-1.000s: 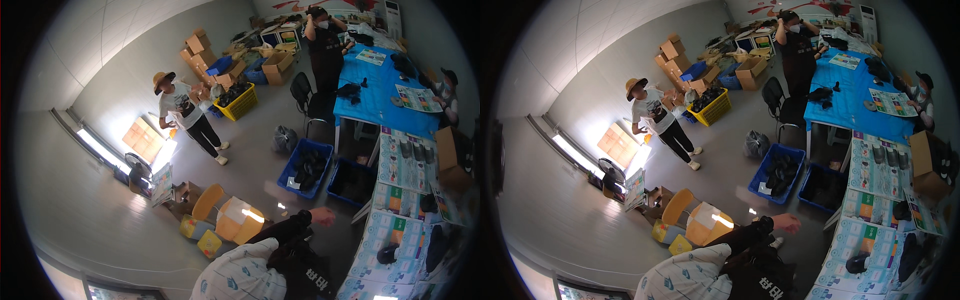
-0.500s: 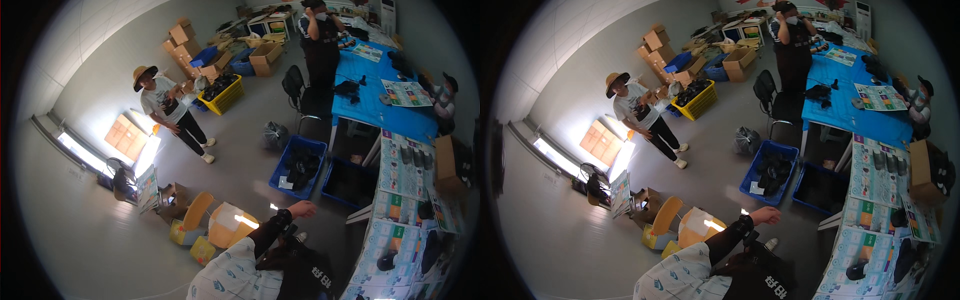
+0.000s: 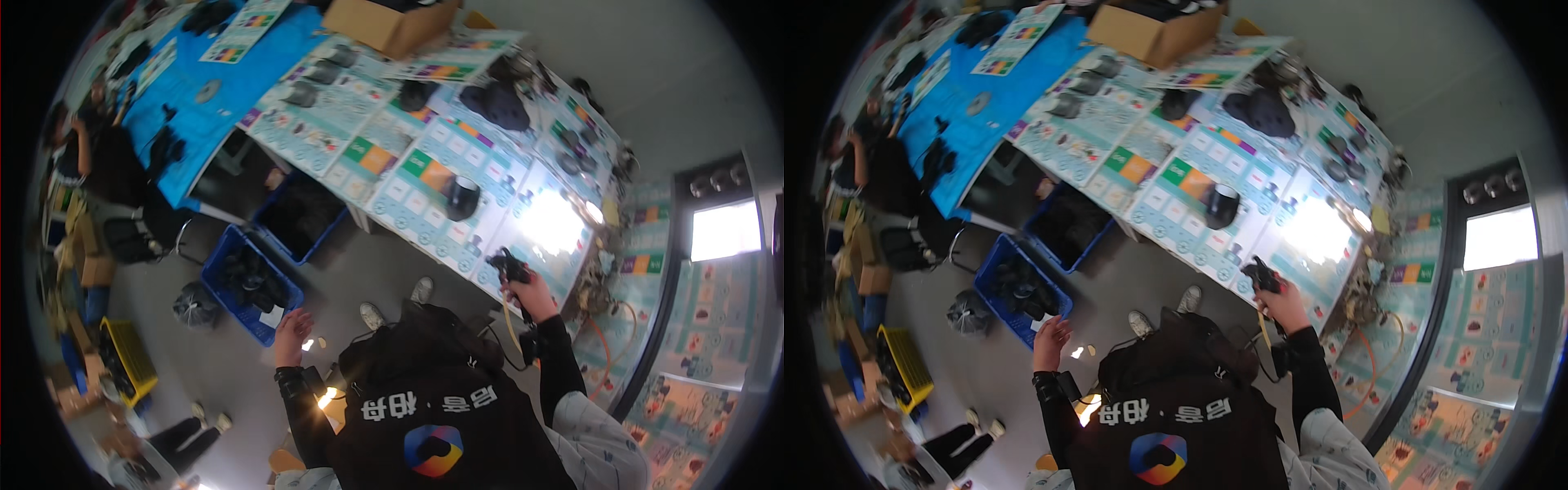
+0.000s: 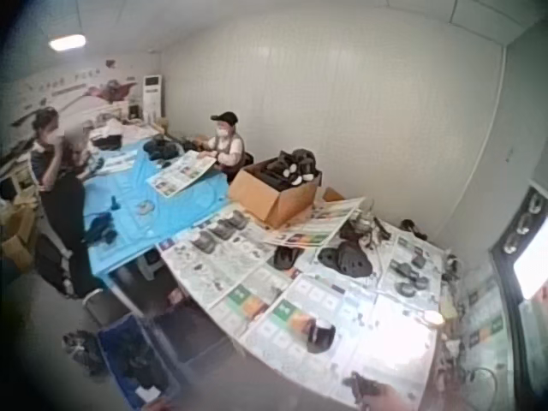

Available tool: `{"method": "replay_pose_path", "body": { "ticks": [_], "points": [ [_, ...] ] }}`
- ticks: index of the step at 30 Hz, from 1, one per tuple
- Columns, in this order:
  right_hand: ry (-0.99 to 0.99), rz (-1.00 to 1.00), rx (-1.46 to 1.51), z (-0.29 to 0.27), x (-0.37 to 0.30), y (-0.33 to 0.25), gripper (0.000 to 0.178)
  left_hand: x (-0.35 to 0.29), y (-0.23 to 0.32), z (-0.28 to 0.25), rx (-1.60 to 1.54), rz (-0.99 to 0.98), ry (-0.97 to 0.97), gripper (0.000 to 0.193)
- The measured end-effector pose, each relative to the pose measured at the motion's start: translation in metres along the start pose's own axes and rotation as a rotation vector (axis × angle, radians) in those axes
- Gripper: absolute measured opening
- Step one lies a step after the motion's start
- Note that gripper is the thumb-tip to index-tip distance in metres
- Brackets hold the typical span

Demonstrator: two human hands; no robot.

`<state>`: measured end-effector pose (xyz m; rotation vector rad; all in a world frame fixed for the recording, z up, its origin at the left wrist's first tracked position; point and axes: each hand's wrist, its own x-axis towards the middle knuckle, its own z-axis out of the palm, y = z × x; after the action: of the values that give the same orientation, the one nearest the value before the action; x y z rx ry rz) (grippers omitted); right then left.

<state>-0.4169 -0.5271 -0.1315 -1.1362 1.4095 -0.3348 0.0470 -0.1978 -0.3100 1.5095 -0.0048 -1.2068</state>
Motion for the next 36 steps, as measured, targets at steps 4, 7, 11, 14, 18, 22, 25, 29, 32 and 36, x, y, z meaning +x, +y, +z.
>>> {"method": "replay_pose_path", "body": {
  "ticks": [4, 7, 11, 14, 18, 22, 25, 29, 32, 36],
  "points": [
    [0.038, -0.065, -0.023, -0.019, 0.031, 0.03, 0.021, -0.04, 0.058, 0.046, -0.294, 0.014, 0.087, 0.066],
    [0.117, 0.07, 0.137, -0.052, 0.04, 0.022, 0.029, -0.05, 0.167, 0.104, -0.875, 0.597, -0.42, 0.09],
    [0.01, -0.01, 0.157, -0.066, 0.083, 0.014, 0.017, -0.114, 0.188, 0.15, 0.005, 0.402, -0.219, 0.093],
    [-0.027, 0.024, -0.03, -0.08, 0.108, 0.017, 0.021, -0.19, 0.244, 0.175, 0.733, 0.168, -0.01, 0.08],
    [-0.094, 0.109, 0.004, -0.082, 0.171, 0.027, 0.035, -0.192, 0.304, 0.148, 0.569, 0.494, -0.22, 0.064],
    [-0.094, 0.063, -0.072, -0.088, 0.196, 0.047, 0.019, -0.218, 0.222, 0.135, -0.727, 0.832, -0.545, 0.083],
    [-0.165, -0.085, -0.034, -0.022, 0.254, -0.001, 0.021, -0.24, 0.224, 0.14, -0.62, 0.853, -0.154, 0.059],
    [-0.269, -0.086, -0.063, 0.008, 0.239, -0.016, 0.019, -0.325, 0.236, 0.073, -1.235, 1.804, -0.2, 0.081],
    [-0.223, -0.062, -0.087, -0.049, 0.217, -0.029, 0.019, -0.346, 0.234, 0.105, -0.95, 1.837, -0.156, 0.089],
    [-0.217, 0.003, -0.001, -0.019, 0.172, -0.011, 0.018, -0.357, 0.269, 0.114, -0.376, 1.678, 0.249, 0.084]
  ]
}}
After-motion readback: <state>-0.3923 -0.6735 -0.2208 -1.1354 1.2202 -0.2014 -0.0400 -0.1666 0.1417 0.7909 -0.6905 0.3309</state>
